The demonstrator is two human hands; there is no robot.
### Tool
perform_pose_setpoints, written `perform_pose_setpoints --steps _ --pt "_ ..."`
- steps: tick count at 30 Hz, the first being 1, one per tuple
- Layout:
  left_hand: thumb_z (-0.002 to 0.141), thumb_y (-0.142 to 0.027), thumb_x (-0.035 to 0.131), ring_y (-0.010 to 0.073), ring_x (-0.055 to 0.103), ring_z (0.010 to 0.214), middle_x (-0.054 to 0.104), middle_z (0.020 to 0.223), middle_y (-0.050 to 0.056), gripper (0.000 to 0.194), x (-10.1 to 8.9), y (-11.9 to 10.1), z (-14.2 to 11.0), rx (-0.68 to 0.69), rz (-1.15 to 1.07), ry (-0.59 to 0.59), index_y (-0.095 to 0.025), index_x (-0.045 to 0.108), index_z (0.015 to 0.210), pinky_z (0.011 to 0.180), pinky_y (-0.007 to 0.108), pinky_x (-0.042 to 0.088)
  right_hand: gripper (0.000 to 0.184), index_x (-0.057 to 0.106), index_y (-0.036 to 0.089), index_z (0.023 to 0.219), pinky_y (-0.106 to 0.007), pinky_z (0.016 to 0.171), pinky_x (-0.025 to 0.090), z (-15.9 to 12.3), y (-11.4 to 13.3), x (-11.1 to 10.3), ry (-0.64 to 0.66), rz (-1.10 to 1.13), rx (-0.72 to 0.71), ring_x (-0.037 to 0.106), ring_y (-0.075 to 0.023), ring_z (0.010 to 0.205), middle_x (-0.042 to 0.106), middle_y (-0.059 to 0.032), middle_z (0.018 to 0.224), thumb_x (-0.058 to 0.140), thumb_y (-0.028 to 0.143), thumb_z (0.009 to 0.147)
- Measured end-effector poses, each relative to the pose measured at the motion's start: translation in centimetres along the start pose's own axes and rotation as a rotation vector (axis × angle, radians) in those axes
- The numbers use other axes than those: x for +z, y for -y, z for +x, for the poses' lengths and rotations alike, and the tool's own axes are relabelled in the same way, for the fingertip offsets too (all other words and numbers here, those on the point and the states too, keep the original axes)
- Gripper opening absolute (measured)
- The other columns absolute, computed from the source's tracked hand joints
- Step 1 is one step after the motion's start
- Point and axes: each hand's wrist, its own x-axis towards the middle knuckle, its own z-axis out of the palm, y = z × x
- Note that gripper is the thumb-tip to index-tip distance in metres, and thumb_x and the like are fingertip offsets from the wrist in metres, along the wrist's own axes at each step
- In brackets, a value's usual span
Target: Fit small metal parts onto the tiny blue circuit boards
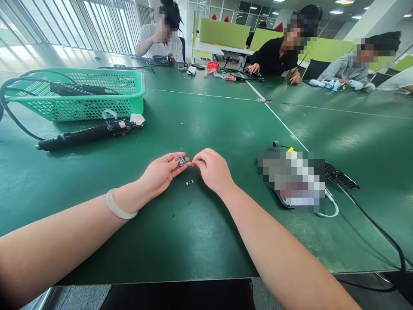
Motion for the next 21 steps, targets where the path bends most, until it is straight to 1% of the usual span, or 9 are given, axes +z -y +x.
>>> perform_pose_setpoints --steps 1,3,7,9,12,16,19,21 --pt "0.088 -0.008 0.049 0.0135 0.068 0.084 0.068 0.09 0.01 0.014 -0.02 0.02 -0.02 -0.003 0.013 0.022 -0.009 0.063 0.092 0.097 0.034 0.051 0.018 0.063 0.021 0.073 -0.028 0.068 0.044 -0.1 0.24 -0.16 -0.06 0.02 -0.012 0.056 -0.0142 0.075 0.063 -0.0012 0.081 0.051 0.015 0.085" --pt "0.088 -0.01 0.051 0.0134 0.068 0.086 0.068 0.089 0.009 0.013 -0.02 0.06 -0.11 -0.018 0.053 0.067 -0.01 0.063 0.091 0.096 0.034 0.051 0.018 0.064 0.021 0.075 -0.028 0.067 0.044 -0.27 0.69 -0.3 -0.123 0.029 -0.066 0.057 -0.0145 0.076 0.063 -0.0018 0.083 0.051 0.015 0.086" --pt "0.088 -0.013 0.053 0.0119 0.066 0.088 0.07 0.092 0.008 0.014 -0.06 0.18 -0.3 -0.035 0.133 0.163 -0.011 0.066 0.09 0.095 0.033 0.05 0.019 0.065 0.021 0.075 -0.03 0.073 0.046 -0.36 1.03 -0.02 -0.136 -0.055 -0.22 0.058 -0.0154 0.079 0.064 -0.0027 0.083 0.051 0.015 0.087" --pt "0.088 -0.013 0.053 0.012 0.066 0.089 0.07 0.096 0.008 0.015 -0.16 0.25 -0.31 -0.032 0.152 0.205 -0.012 0.068 0.092 0.096 0.032 0.05 0.02 0.066 0.02 0.075 -0.03 0.071 0.047 -0.31 0.93 0.14 -0.153 -0.115 -0.281 0.057 -0.0156 0.078 0.065 -0.0031 0.081 0.051 0.015 0.087" --pt "0.088 -0.015 0.053 0.0126 0.065 0.093 0.07 0.1 0.008 0.018 -0.33 0.32 -0.25 -0.028 0.175 0.233 -0.013 0.07 0.095 0.094 0.031 0.05 0.02 0.068 0.019 0.076 -0.029 0.067 0.047 -0.28 0.75 0.24 -0.175 -0.19 -0.347 0.056 -0.0156 0.075 0.066 -0.0036 0.079 0.052 0.016 0.088" --pt "0.088 -0.014 0.054 0.0127 0.065 0.092 0.071 0.101 0.008 0.018 -0.37 0.38 -0.26 -0.049 0.178 0.247 -0.013 0.071 0.094 0.091 0.029 0.052 0.023 0.071 0.021 0.078 -0.028 0.066 0.047 -0.4 0.82 0.34 -0.211 -0.193 -0.363 0.057 -0.0148 0.073 0.067 -0.003 0.078 0.051 0.018 0.089" --pt "0.088 -0.012 0.053 0.012 0.066 0.087 0.071 0.097 0.008 0.018 -0.17 0.34 -0.32 -0.075 0.143 0.243 -0.012 0.071 0.091 0.088 0.027 0.053 0.023 0.073 0.022 0.083 -0.029 0.069 0.049 -0.52 0.99 0.41 -0.23 -0.132 -0.321 0.059 -0.0148 0.076 0.067 -0.0027 0.08 0.051 0.018 0.089" --pt "0.088 -0.011 0.052 0.0116 0.067 0.085 0.071 0.096 0.009 0.019 -0.01 0.22 -0.31 -0.09 0.095 0.217 -0.011 0.07 0.091 0.086 0.025 0.053 0.025 0.072 0.023 0.088 -0.029 0.071 0.05 -0.6 1.07 0.31 -0.234 -0.076 -0.277 0.06 -0.0148 0.079 0.068 -0.0029 0.084 0.048 0.018 0.09"
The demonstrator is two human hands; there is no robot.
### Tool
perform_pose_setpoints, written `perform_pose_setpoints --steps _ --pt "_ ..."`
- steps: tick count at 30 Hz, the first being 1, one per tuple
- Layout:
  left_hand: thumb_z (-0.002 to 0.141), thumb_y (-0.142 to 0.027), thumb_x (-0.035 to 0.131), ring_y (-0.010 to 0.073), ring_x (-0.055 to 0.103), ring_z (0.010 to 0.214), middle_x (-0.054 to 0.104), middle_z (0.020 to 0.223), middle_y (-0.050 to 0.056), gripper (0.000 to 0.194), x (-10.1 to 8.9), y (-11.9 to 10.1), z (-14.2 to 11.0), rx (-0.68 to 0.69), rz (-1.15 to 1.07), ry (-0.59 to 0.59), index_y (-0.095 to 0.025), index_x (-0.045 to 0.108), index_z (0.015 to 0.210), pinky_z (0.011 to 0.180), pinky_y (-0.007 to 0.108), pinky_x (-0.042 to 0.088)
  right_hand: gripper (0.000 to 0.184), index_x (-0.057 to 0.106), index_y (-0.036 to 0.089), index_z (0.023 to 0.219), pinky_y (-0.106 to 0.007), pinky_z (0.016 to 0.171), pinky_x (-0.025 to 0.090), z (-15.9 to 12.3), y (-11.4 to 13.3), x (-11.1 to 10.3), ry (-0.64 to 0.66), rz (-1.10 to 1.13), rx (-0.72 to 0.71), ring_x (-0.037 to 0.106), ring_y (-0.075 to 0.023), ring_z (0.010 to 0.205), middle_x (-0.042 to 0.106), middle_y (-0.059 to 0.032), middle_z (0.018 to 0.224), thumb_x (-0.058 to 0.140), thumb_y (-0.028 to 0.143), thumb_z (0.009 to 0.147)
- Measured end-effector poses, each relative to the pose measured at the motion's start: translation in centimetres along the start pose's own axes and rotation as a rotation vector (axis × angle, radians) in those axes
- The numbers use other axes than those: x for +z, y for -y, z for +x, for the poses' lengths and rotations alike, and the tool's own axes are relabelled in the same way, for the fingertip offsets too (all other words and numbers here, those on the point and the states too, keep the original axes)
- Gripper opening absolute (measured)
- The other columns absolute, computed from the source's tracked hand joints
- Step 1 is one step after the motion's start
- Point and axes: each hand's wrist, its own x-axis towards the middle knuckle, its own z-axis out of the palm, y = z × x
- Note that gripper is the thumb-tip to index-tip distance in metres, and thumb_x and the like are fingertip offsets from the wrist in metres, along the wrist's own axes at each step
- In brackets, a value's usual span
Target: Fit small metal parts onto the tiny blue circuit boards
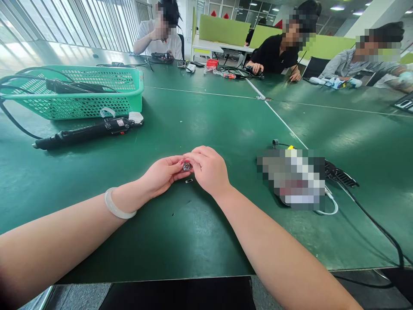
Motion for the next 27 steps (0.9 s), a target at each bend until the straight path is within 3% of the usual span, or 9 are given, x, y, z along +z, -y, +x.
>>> perform_pose_setpoints --steps 3,5,10,13,18,27 --pt "0.087 -0.007 0.051 0.0122 0.069 0.085 0.07 0.093 0.009 0.016 0.0 -0.3 0.2 0.022 -0.134 -0.109 -0.009 0.066 0.091 0.085 0.024 0.054 0.024 0.072 0.022 0.089 -0.029 0.07 0.05 0.0 0.0 -0.5 -0.011 0.042 0.084 0.062 -0.0147 0.079 0.069 -0.0035 0.086 0.047 0.021 0.091" --pt "0.086 -0.006 0.052 0.0132 0.069 0.084 0.07 0.089 0.008 0.013 -0.1 -0.4 0.3 0.067 -0.226 -0.202 -0.01 0.063 0.091 0.086 0.025 0.054 0.023 0.071 0.021 0.084 -0.029 0.068 0.048 0.0 -0.1 -0.9 0.051 0.039 0.144 0.061 -0.0146 0.077 0.069 -0.0032 0.084 0.049 0.021 0.09" --pt "0.084 -0.007 0.056 0.0139 0.07 0.084 0.068 0.089 0.007 0.01 -0.4 -0.3 0.4 0.153 -0.275 -0.282 -0.012 0.059 0.092 0.091 0.03 0.052 0.012 0.071 0.022 0.077 -0.028 0.067 0.045 -0.3 -0.2 -1.4 0.541 0.023 0.225 0.06 -0.0135 0.075 0.068 0.0002 0.083 0.061 0.019 0.082" --pt "0.084 -0.008 0.056 0.0141 0.069 0.084 0.067 0.089 0.006 0.009 -0.4 -0.2 0.5 0.166 -0.263 -0.276 -0.012 0.059 0.092 0.093 0.032 0.051 0.011 0.07 0.023 0.077 -0.028 0.07 0.044 -0.4 0.0 -1.1 0.664 0.016 0.24 0.059 -0.0132 0.077 0.066 0.0007 0.084 0.061 0.018 0.081" --pt "0.085 -0.009 0.056 0.0145 0.069 0.086 0.067 0.089 0.006 0.009 -0.4 0.0 0.6 0.158 -0.229 -0.253 -0.012 0.059 0.093 0.093 0.031 0.051 0.018 0.067 0.021 0.074 -0.03 0.077 0.044 -0.2 0.0 -0.7 0.694 -0.014 0.275 0.06 -0.0147 0.08 0.065 -0.0008 0.083 0.054 0.015 0.084" --pt "0.086 -0.009 0.054 0.0138 0.069 0.085 0.068 0.09 0.007 0.01 -0.3 -0.1 0.4 0.135 -0.186 -0.242 -0.012 0.058 0.095 0.093 0.032 0.051 0.02 0.067 0.022 0.077 -0.028 0.076 0.047 -0.1 -0.5 -1.1 0.534 0.116 0.394 0.064 -0.0137 0.079 0.072 0.0016 0.082 0.05 0.016 0.085"
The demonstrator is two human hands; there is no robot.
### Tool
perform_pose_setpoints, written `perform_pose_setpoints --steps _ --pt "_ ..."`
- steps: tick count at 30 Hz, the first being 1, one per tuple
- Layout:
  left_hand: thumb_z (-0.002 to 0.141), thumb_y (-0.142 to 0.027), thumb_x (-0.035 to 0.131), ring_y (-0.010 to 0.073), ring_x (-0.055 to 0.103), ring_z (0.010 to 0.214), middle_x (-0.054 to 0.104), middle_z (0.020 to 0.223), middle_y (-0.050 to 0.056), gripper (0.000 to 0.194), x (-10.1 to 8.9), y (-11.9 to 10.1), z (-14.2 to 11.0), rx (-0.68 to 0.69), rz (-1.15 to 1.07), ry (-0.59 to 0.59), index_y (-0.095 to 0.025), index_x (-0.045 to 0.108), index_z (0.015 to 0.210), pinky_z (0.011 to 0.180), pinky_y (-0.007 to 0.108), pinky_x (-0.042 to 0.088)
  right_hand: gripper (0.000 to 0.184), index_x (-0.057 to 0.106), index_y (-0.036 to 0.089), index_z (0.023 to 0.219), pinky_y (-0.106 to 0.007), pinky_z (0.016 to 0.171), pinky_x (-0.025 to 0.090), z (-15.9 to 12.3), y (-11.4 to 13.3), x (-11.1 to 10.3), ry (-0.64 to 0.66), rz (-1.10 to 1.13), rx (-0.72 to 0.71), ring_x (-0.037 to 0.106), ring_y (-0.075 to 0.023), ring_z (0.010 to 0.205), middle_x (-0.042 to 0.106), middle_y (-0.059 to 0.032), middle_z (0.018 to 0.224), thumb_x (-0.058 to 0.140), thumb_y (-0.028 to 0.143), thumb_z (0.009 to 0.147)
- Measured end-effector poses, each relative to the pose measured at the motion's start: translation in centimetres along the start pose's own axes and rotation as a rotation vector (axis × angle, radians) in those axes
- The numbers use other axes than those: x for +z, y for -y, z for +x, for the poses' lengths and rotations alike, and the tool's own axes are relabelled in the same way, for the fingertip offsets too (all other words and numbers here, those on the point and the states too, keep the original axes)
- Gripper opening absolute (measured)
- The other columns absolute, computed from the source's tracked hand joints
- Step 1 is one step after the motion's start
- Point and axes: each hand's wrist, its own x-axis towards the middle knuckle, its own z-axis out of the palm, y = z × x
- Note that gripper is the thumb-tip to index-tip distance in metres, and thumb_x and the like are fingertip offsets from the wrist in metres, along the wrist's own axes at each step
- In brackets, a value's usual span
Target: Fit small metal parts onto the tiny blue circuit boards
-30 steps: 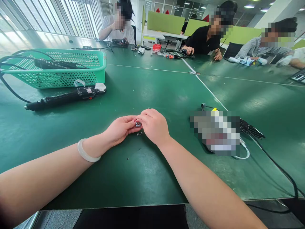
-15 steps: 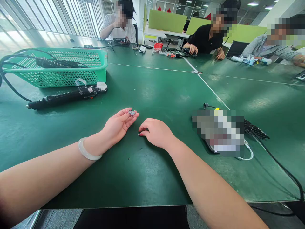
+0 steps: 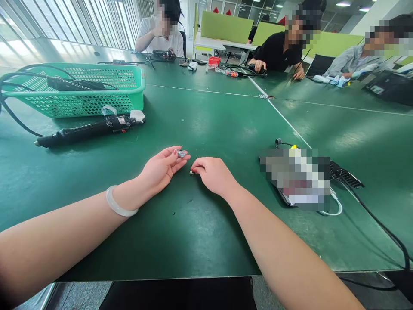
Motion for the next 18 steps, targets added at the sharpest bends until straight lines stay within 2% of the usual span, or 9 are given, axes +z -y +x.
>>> perform_pose_setpoints --steps 3,6,11,14,18 --pt "0.086 -0.01 0.054 0.014 0.069 0.085 0.067 0.091 0.007 0.01 0.01 0.0 -0.01 0.005 0.0 0.004 -0.011 0.058 0.095 0.093 0.032 0.051 0.02 0.07 0.022 0.079 -0.027 0.079 0.049 -0.05 -0.07 0.04 0.002 0.097 0.017 0.067 -0.0135 0.08 0.074 0.0016 0.082 0.052 0.015 0.084" --pt "0.086 -0.01 0.054 0.0138 0.069 0.084 0.067 0.09 0.007 0.009 -0.04 0.02 -0.03 0.006 0.004 0.007 -0.012 0.059 0.095 0.092 0.031 0.051 0.021 0.07 0.022 0.083 -0.027 0.077 0.049 0.02 -0.4 0.14 -0.053 0.123 0.023 0.068 -0.0133 0.078 0.074 0.0014 0.081 0.051 0.015 0.084" --pt "0.086 -0.011 0.056 0.0131 0.069 0.083 0.068 0.091 0.007 0.008 -0.12 0.03 -0.06 0.016 0.017 0.014 -0.012 0.06 0.093 0.092 0.032 0.051 0.014 0.071 0.023 0.081 -0.03 0.067 0.046 0.27 -0.97 0.05 -0.131 -0.119 0.025 0.063 -0.0157 0.073 0.071 -0.0003 0.079 0.057 0.021 0.082" --pt "0.083 -0.009 0.058 0.0127 0.068 0.083 0.069 0.09 0.007 0.01 -0.14 0.07 -0.01 0.009 0.023 0.018 -0.012 0.059 0.093 0.093 0.033 0.05 0.013 0.071 0.023 0.077 -0.031 0.066 0.044 0.22 -0.72 -0.1 -0.113 -0.223 -0.003 0.06 -0.0163 0.077 0.068 -0.0014 0.083 0.06 0.022 0.082" --pt "0.081 -0.005 0.06 0.0125 0.068 0.084 0.07 0.089 0.007 0.014 -0.06 0.05 -0.01 -0.004 0.03 0.009 -0.012 0.058 0.093 0.095 0.032 0.049 0.01 0.071 0.023 0.077 -0.031 0.07 0.044 0.03 -0.21 0.06 -0.005 -0.221 -0.056 0.06 -0.0166 0.081 0.068 -0.0014 0.088 0.062 0.018 0.08"
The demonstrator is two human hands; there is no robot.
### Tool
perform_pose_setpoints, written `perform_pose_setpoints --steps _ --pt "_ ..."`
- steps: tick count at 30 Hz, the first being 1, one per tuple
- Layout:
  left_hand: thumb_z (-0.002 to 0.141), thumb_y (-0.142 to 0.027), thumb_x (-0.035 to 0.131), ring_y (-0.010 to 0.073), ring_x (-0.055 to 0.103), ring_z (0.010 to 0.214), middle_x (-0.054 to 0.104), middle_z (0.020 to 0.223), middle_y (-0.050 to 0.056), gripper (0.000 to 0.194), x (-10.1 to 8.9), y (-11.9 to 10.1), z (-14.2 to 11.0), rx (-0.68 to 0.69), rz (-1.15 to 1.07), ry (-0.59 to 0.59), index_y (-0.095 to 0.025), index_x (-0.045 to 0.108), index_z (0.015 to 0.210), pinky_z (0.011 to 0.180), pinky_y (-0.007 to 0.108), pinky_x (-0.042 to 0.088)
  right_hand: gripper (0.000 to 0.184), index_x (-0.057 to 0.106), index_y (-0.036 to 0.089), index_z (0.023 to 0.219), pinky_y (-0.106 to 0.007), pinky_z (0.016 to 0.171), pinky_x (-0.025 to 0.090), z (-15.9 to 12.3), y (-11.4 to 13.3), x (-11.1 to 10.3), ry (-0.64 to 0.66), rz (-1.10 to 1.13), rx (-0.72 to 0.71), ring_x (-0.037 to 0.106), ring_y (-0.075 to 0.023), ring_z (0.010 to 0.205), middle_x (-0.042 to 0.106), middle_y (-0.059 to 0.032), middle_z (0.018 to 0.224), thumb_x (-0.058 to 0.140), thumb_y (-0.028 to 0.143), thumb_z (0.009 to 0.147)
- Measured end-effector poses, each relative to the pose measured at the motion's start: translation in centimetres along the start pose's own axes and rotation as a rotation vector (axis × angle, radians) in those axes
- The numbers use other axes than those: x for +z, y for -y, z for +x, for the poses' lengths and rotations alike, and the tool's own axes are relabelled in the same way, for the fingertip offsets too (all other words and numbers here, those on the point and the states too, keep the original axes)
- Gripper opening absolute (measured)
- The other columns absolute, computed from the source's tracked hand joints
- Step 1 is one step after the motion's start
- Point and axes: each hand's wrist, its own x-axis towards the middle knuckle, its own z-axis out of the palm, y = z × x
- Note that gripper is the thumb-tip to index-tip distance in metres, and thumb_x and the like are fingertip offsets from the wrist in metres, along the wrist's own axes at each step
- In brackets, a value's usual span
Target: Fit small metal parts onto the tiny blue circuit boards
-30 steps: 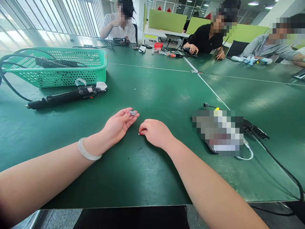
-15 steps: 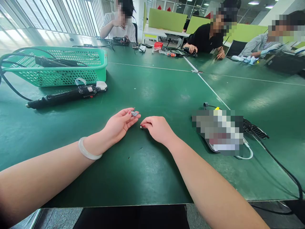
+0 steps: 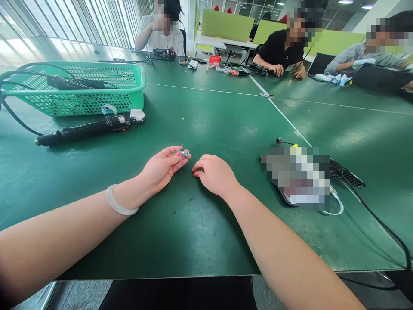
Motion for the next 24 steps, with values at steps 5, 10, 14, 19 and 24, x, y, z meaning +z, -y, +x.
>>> perform_pose_setpoints --steps 5,10,14,19,24 --pt "0.082 -0.005 0.058 0.0125 0.068 0.086 0.07 0.09 0.008 0.018 0.2 -0.16 -0.21 -0.011 0.007 -0.002 -0.011 0.06 0.098 0.096 0.031 0.048 0.012 0.067 0.021 0.073 -0.029 0.069 0.043 0.0 0.15 0.28 0.017 0.011 -0.002 0.058 -0.015 0.077 0.066 -0.0011 0.083 0.061 0.014 0.08" --pt "0.081 -0.006 0.06 0.0101 0.066 0.081 0.071 0.089 0.007 0.018 0.18 -0.14 -0.34 -0.035 0.065 0.048 -0.01 0.066 0.097 0.094 0.029 0.049 0.005 0.065 0.02 0.074 -0.027 0.06 0.039 -0.18 0.33 -0.05 -0.271 0.09 -0.034 0.051 -0.0118 0.064 0.062 -0.0002 0.078 0.064 0.02 0.079" --pt "0.077 -0.008 0.065 0.01 0.065 0.078 0.071 0.087 0.007 0.014 0.15 -0.1 -0.45 -0.035 0.115 0.069 -0.011 0.068 0.091 0.091 0.03 0.049 0.005 0.065 0.02 0.076 -0.027 0.056 0.038 -0.45 0.61 -0.14 -0.448 0.102 -0.078 0.047 -0.0108 0.058 0.063 -0.0006 0.078 0.064 0.023 0.08" --pt "0.076 -0.008 0.067 0.0104 0.065 0.075 0.071 0.082 0.006 0.012 0.33 -0.18 -0.68 -0.038 0.149 0.079 -0.01 0.067 0.087 0.089 0.032 0.049 0.006 0.064 0.021 0.076 -0.028 0.061 0.043 -0.56 0.64 0.02 -0.496 0.036 -0.134 0.054 -0.0131 0.065 0.065 -0.0021 0.082 0.061 0.022 0.082" --pt "0.072 -0.008 0.07 0.0107 0.064 0.073 0.07 0.077 0.006 0.013 0.31 -0.13 -0.65 -0.031 0.154 0.09 -0.01 0.067 0.085 0.089 0.033 0.049 0.01 0.064 0.021 0.074 -0.028 0.062 0.044 -0.59 0.55 0.12 -0.502 0.003 -0.154 0.057 -0.0143 0.07 0.065 -0.0024 0.081 0.06 0.019 0.083"
